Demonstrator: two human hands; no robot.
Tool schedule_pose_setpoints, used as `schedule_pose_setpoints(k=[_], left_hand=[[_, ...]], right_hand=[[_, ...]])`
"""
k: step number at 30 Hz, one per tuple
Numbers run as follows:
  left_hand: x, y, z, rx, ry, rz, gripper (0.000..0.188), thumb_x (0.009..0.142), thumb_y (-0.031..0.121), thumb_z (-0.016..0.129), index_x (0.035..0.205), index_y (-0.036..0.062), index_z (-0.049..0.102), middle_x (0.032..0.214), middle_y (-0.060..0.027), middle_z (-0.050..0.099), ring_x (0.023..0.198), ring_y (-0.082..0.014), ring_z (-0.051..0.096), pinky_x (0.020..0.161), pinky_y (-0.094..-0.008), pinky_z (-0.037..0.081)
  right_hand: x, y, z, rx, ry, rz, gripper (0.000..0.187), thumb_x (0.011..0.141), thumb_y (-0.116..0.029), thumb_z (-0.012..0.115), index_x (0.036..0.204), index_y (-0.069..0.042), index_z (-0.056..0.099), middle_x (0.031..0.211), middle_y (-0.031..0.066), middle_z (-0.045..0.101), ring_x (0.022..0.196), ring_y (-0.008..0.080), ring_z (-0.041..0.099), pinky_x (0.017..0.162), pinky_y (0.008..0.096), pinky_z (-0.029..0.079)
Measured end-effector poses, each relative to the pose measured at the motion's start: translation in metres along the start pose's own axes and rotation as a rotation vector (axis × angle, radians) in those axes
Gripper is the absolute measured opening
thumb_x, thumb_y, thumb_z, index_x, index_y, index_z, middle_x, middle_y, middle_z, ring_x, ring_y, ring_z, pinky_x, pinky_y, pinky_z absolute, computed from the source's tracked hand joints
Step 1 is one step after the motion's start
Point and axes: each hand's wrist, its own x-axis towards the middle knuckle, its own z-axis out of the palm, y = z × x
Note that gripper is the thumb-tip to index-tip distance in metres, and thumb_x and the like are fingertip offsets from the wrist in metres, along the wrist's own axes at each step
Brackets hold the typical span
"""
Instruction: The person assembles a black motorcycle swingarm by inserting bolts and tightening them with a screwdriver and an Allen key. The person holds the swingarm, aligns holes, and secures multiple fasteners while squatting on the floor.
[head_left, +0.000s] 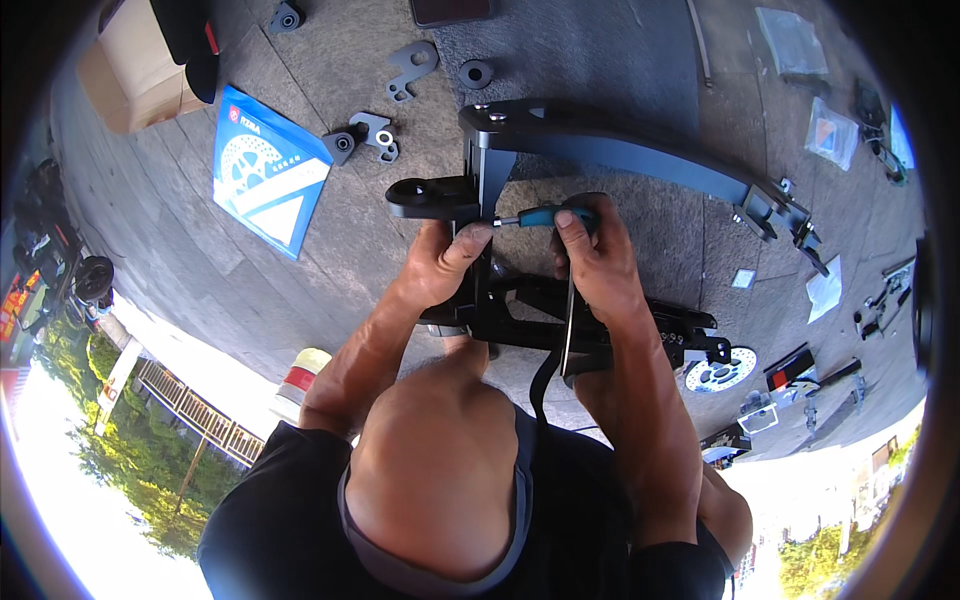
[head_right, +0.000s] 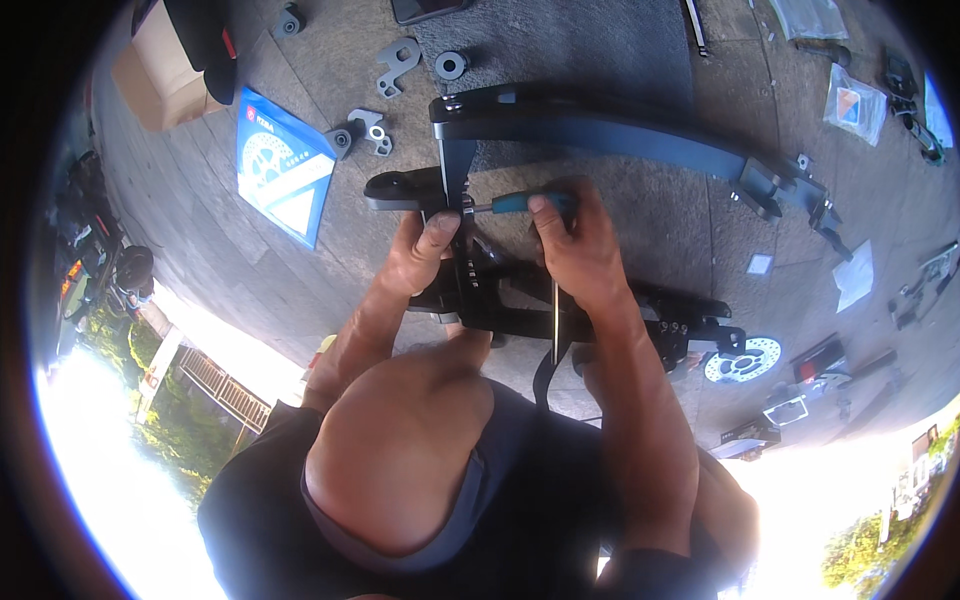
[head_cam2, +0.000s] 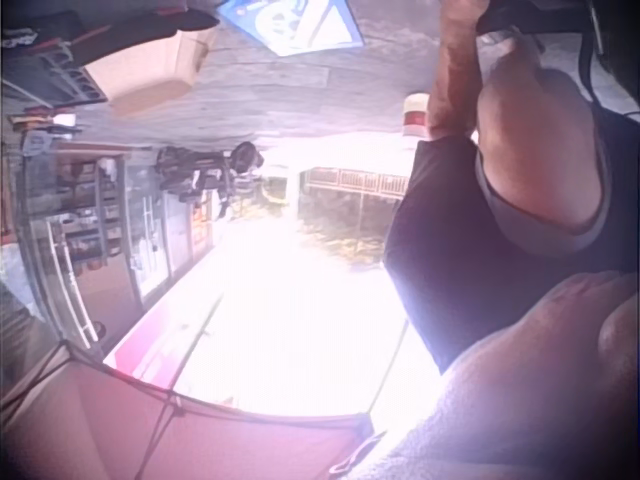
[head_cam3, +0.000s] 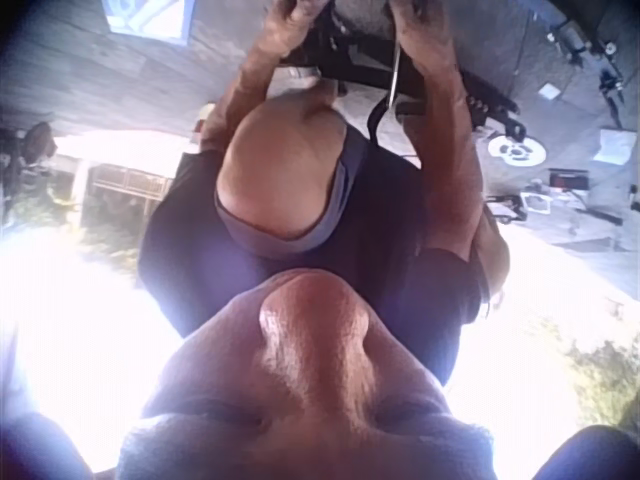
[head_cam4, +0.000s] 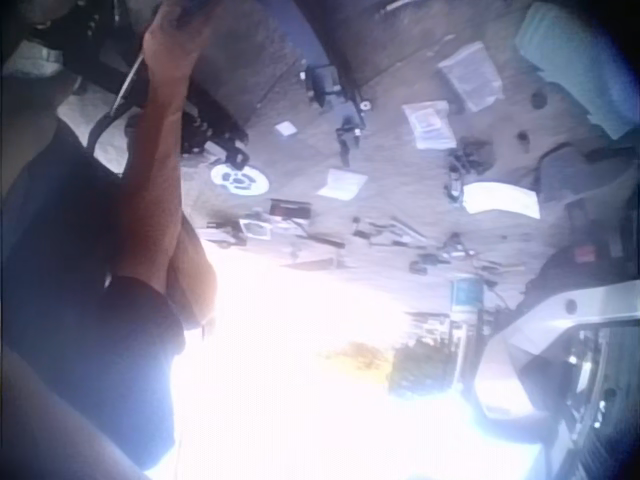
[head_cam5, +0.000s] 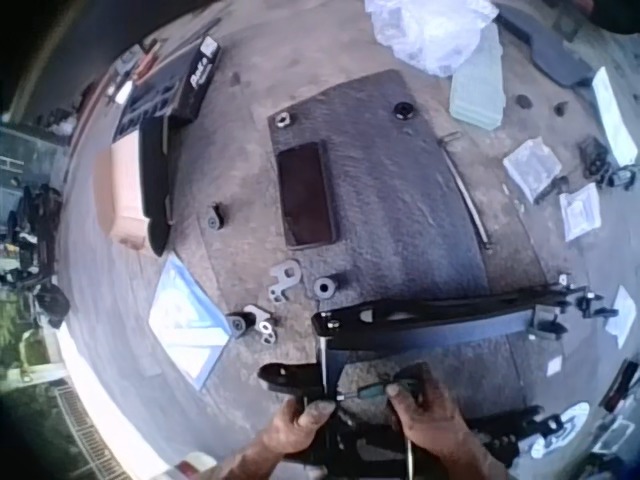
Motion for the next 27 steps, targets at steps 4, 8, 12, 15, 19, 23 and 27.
schedule_pose_setpoints(k=[4, 8, 12, 15, 19, 23, 27], left_hand=[[-0.001, -0.002, -0.001, 0.008, 0.024, -0.039, 0.053, 0.092, 0.030, 0.065, 0.131, 0.0015, 0.042, 0.117, -0.0044, 0.050, 0.108, -0.0143, 0.043, 0.098, -0.0314, 0.036], [0.002, -0.003, -0.007, 0.017, -0.025, -0.021, 0.052, 0.092, 0.031, 0.065, 0.128, 0.0016, 0.044, 0.114, -0.0034, 0.051, 0.104, -0.0125, 0.043, 0.095, -0.0304, 0.038], [0.003, -0.003, -0.008, 0.086, -0.034, -0.006, 0.050, 0.091, 0.034, 0.064, 0.126, 0.0023, 0.045, 0.106, -0.0024, 0.053, 0.095, -0.0110, 0.045, 0.086, -0.0287, 0.040], [0.002, -0.005, -0.003, 0.163, 0.031, 0.100, 0.048, 0.091, 0.046, 0.060, 0.116, 0.0055, 0.051, 0.086, -0.0005, 0.059, 0.073, -0.0071, 0.050, 0.063, -0.0225, 0.040], [0.002, -0.005, -0.002, 0.194, 0.035, 0.099, 0.050, 0.091, 0.049, 0.059, 0.116, 0.0065, 0.051, 0.081, -0.0001, 0.061, 0.068, -0.0064, 0.051, 0.058, -0.0212, 0.040], [0.002, -0.004, -0.002, 0.205, 0.049, 0.081, 0.051, 0.090, 0.049, 0.060, 0.117, 0.0063, 0.050, 0.081, -0.0004, 0.060, 0.068, -0.0067, 0.051, 0.058, -0.0214, 0.040], [0.001, 0.001, -0.001, 0.216, 0.049, 0.033, 0.053, 0.089, 0.049, 0.060, 0.118, 0.0056, 0.049, 0.083, -0.0012, 0.060, 0.069, -0.0074, 0.052, 0.058, -0.0221, 0.040]], right_hand=[[0.009, 0.001, -0.013, -0.242, -0.054, -0.072, 0.036, 0.091, -0.031, 0.066, 0.104, 0.002, 0.057, 0.074, 0.0147, 0.063, 0.066, 0.0205, 0.063, 0.062, 0.0349, 0.049], [0.017, 0.001, -0.014, -0.290, -0.164, 0.166, 0.043, 0.094, -0.043, 0.060, 0.102, -0.001, 0.055, 0.067, 0.0029, 0.055, 0.060, 0.0101, 0.053, 0.052, 0.0253, 0.043], [0.020, 0.005, -0.012, -0.308, -0.174, 0.034, 0.043, 0.096, -0.043, 0.056, 0.104, -0.001, 0.056, 0.070, 0.0041, 0.055, 0.059, 0.0119, 0.053, 0.053, 0.0281, 0.044], [0.015, 0.006, -0.024, -0.370, -0.257, -0.077, 0.036, 0.098, -0.033, 0.053, 0.116, -0.001, 0.053, 0.080, 0.0086, 0.056, 0.065, 0.0147, 0.055, 0.061, 0.0320, 0.046], [0.009, 0.001, -0.045, -0.340, -0.517, -0.129, 0.051, 0.093, -0.019, 0.054, 0.139, -0.004, 0.038, 0.104, 0.0176, 0.056, 0.084, 0.0244, 0.061, 0.080, 0.0388, 0.049], [0.018, -0.003, -0.051, -0.674, -0.551, -0.497, 0.072, 0.084, -0.021, 0.066, 0.145, -0.007, 0.030, 0.122, 0.0212, 0.051, 0.102, 0.0371, 0.060, 0.091, 0.0439, 0.048], [0.017, -0.003, -0.045, -0.944, -0.435, -0.611, 0.076, 0.078, -0.023, 0.073, 0.142, -0.007, 0.035, 0.122, 0.0198, 0.051, 0.106, 0.0407, 0.057, 0.092, 0.0469, 0.048]])
